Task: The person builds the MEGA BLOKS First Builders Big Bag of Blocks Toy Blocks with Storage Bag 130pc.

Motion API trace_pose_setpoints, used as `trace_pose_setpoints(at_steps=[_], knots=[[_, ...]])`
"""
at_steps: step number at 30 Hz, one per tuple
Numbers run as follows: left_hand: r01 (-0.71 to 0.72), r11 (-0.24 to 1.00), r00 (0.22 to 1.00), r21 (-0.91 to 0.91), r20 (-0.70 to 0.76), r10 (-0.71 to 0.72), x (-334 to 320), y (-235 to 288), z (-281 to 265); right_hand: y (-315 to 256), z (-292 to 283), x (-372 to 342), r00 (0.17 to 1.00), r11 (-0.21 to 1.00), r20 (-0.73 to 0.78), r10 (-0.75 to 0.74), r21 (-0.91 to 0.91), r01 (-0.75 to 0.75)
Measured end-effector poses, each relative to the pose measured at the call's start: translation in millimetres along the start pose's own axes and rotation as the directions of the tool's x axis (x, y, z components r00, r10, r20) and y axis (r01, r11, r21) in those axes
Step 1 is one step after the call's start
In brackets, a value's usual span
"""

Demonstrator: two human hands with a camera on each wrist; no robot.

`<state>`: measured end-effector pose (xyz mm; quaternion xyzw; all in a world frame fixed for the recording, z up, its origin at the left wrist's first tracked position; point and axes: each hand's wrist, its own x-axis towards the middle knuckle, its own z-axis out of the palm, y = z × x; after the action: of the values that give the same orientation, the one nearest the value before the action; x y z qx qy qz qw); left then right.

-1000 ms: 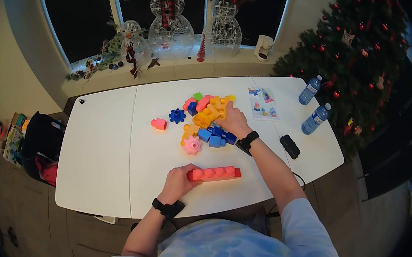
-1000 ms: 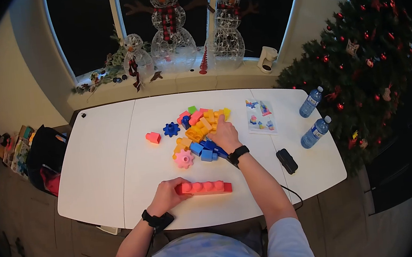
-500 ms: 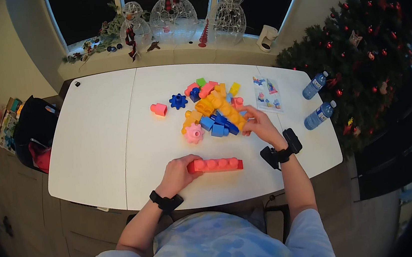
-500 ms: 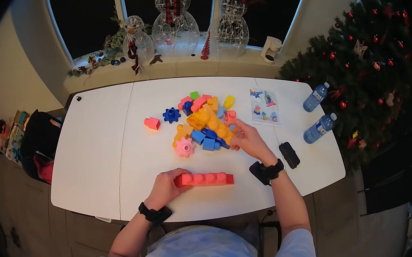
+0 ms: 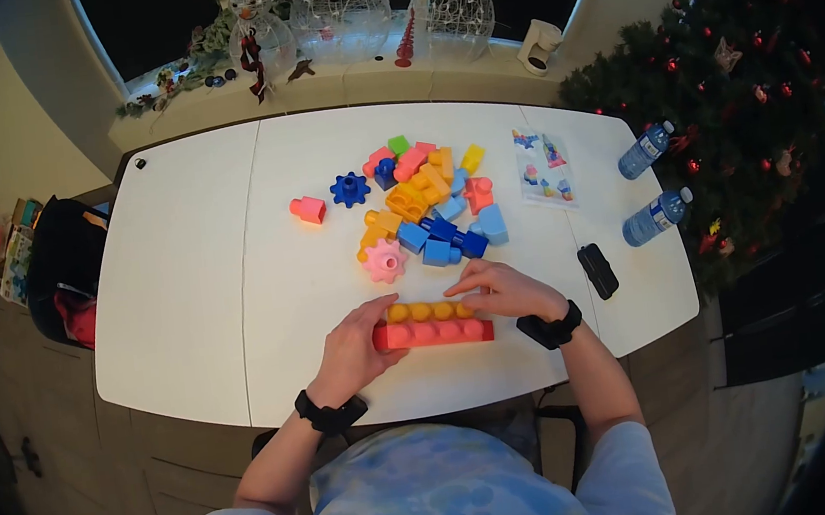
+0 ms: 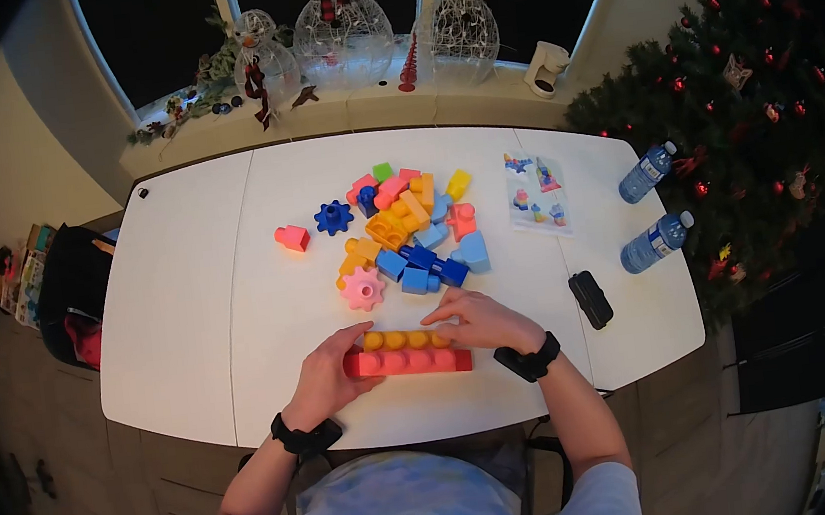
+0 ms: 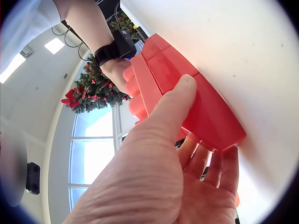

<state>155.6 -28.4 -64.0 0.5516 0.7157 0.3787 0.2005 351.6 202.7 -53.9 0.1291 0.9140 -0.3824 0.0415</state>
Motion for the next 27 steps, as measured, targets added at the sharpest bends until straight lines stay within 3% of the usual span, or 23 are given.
trace_pose_setpoints(at_steps=[2, 3, 6, 8, 17, 23, 25, 27], knots=[[-0.003, 1.0, 1.0, 0.031, 0.008, 0.003, 1, -1, 0, -31, -16, -9, 0.973, 0.962, 0.058, 0.222, 0.151, -0.228], [-0.012, 0.998, 1.0, 0.063, 0.008, 0.012, 2, -2, 0, -40, -20, -14, 0.972, 0.96, 0.061, 0.225, 0.156, -0.232], [-0.02, 0.999, 1.0, 0.044, -0.004, 0.02, 3, -3, 0, -53, -15, -28, 0.989, 0.978, 0.054, 0.141, 0.148, -0.148], [-0.021, 0.999, 1.0, 0.042, 0.006, 0.021, 4, -2, -2, -56, -3, -33, 0.997, 0.997, -0.022, 0.074, 0.012, -0.074], [-0.024, 0.999, 1.0, 0.042, -0.01, 0.024, 4, -4, 1, -54, 28, -30, 0.96, 0.993, -0.281, 0.01, -0.111, -0.043], [-0.05, 0.996, 0.996, 0.074, 0.074, 0.045, 5, 6, -17, -57, 30, -29, 0.955, 0.996, -0.296, 0.005, -0.082, -0.03], [0.038, 0.99, 0.99, -0.136, 0.137, -0.019, 17, 9, -46, -56, 31, -32, 0.957, 0.993, -0.292, 0.011, -0.106, -0.044], [0.123, 0.984, 0.992, -0.129, 0.023, -0.121, 44, -9, -75, -56, 34, -33, 0.952, 0.994, -0.307, 0.014, -0.099, -0.047]])
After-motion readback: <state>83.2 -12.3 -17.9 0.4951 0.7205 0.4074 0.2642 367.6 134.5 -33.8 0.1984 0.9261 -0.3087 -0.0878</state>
